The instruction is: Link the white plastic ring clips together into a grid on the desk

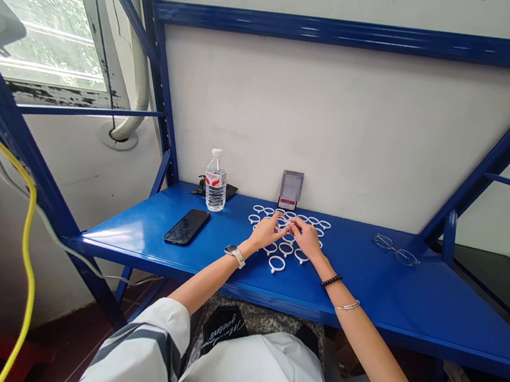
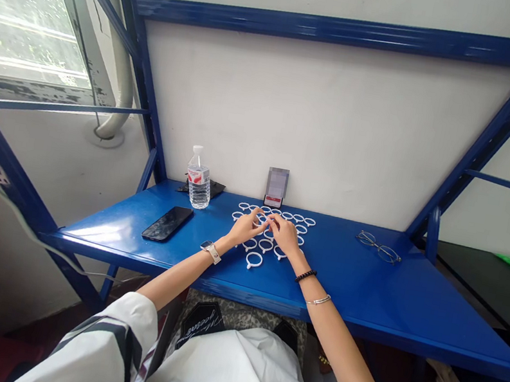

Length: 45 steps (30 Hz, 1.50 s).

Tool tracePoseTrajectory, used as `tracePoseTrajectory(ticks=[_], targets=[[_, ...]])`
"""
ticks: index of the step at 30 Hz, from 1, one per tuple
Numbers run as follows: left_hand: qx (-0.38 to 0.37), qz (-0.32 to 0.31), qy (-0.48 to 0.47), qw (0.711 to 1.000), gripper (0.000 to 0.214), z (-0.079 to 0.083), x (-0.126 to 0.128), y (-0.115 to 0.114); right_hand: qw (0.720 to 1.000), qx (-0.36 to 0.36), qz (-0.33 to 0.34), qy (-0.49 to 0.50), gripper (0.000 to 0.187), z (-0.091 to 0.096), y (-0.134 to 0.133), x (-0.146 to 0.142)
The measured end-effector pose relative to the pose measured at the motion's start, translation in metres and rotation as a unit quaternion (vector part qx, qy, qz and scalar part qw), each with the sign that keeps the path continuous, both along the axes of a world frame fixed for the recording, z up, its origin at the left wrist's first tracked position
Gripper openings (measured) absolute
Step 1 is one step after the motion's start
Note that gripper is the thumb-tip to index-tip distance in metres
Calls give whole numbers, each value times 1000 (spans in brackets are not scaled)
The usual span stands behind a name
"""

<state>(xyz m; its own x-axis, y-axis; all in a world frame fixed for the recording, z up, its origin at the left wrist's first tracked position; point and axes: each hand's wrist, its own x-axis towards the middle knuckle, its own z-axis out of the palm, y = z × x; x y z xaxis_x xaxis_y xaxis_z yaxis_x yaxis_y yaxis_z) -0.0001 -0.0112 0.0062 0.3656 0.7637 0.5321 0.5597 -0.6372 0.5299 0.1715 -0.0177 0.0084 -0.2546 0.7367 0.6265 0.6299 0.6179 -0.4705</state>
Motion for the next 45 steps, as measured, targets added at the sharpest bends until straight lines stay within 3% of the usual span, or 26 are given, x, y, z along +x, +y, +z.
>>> tracePoseTrajectory(ticks=[35,45], targets=[[2,1,-14,1000,50,-2,0,2,1000,0,11,-2,22,3,-5,-2],[5,2,-4,1000,53,-1,1,2,1000,-6,17,-2,29,1,-2,-1]])
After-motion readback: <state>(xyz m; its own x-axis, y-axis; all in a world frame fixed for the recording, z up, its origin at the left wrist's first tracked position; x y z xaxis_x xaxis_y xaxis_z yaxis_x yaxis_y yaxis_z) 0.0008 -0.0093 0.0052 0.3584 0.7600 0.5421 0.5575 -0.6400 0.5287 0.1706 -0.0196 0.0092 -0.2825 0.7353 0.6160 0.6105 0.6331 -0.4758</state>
